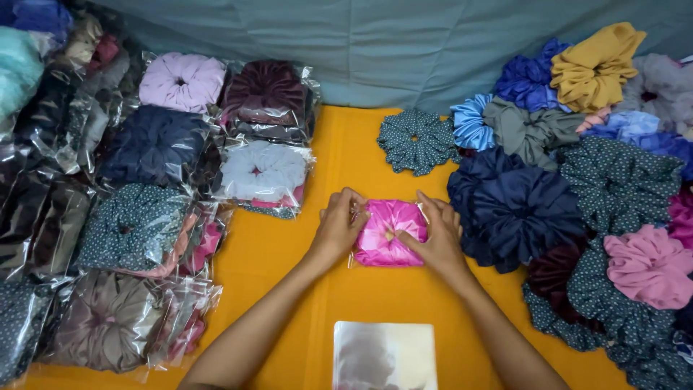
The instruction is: Packaging various colored and patterned scrunchies into clear plastic bags.
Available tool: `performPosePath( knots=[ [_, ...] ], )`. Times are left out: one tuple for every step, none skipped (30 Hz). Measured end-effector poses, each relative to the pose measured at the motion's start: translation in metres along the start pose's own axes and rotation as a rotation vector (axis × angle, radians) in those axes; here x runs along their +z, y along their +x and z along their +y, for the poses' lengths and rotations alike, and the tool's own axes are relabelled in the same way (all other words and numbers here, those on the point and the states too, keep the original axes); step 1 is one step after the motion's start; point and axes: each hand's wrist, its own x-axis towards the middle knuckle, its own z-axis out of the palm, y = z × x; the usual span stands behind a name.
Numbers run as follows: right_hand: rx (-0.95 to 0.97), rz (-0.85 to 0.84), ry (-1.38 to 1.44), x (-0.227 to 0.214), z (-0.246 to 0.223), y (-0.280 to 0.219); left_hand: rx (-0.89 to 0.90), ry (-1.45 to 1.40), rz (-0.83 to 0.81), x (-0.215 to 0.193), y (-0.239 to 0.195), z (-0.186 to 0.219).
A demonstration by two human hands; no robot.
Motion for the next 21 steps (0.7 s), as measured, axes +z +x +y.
performPosePath(
  knots=[
    [-0.001,-0.005,0.000,-0.004,-0.005,-0.002,-0.004,-0.001,0.002,0.000,0.000,-0.001],
    [0.017,-0.007,0.073,-0.007,-0.011,-0.004,0.026,-0.001,0.008,0.001,-0.001,-0.001],
    [0.034,-0.007,0.146,-0.012,-0.016,-0.004,0.059,0.000,0.014,0.000,0.000,-0.001],
    [0.031,-0.008,0.147,-0.012,-0.019,-0.004,0.058,0.001,0.018,0.000,-0.001,-0.001],
    [0.021,0.007,0.191,-0.012,-0.021,-0.006,0.084,-0.006,0.032,0.001,-0.003,0.000],
    [0.010,0.023,0.236,-0.012,-0.023,-0.007,0.110,-0.012,0.047,0.001,-0.005,0.001],
    [0.010,0.023,0.237,-0.012,-0.026,-0.009,0.109,-0.011,0.047,0.002,-0.005,0.001],
    [-0.008,0.045,0.264,-0.013,-0.029,-0.011,0.126,-0.007,0.061,0.004,-0.005,0.001],
    [-0.026,0.067,0.290,-0.013,-0.031,-0.013,0.144,-0.004,0.075,0.005,-0.005,0.001],
    [-0.025,0.066,0.290,-0.014,-0.032,-0.014,0.143,-0.004,0.074,0.005,-0.007,0.003],
    [-0.039,0.077,0.325,-0.014,-0.034,-0.014,0.169,-0.033,0.083,0.004,-0.008,0.005],
    [-0.052,0.089,0.360,-0.015,-0.035,-0.014,0.196,-0.061,0.092,0.003,-0.008,0.008],
    [-0.054,0.087,0.360,-0.009,-0.033,-0.011,0.195,-0.061,0.094,0.001,-0.008,0.009],
    [-0.042,0.093,0.430,-0.004,-0.031,-0.009,0.207,-0.082,0.104,-0.001,-0.008,0.010],
    [-0.031,0.098,0.499,0.002,-0.029,-0.006,0.218,-0.103,0.114,-0.003,-0.007,0.010],
    [-0.032,0.097,0.499,0.000,-0.032,-0.006,0.218,-0.102,0.116,-0.008,-0.008,0.012],
    [-0.004,0.053,0.612,-0.001,-0.036,-0.004,0.255,-0.091,0.159,-0.014,-0.007,0.014],
    [0.024,0.009,0.724,-0.003,-0.040,-0.002,0.292,-0.080,0.202,-0.020,-0.006,0.016],
    [0.023,0.007,0.725,-0.005,-0.051,0.000,0.292,-0.079,0.203,-0.028,-0.005,0.016],
    [0.036,-0.007,0.790,-0.006,-0.061,0.002,0.315,-0.086,0.238,-0.036,-0.003,0.017],
    [0.048,-0.020,0.852,-0.008,-0.071,0.004,0.339,-0.095,0.272,-0.043,-0.002,0.017]
  ],
)
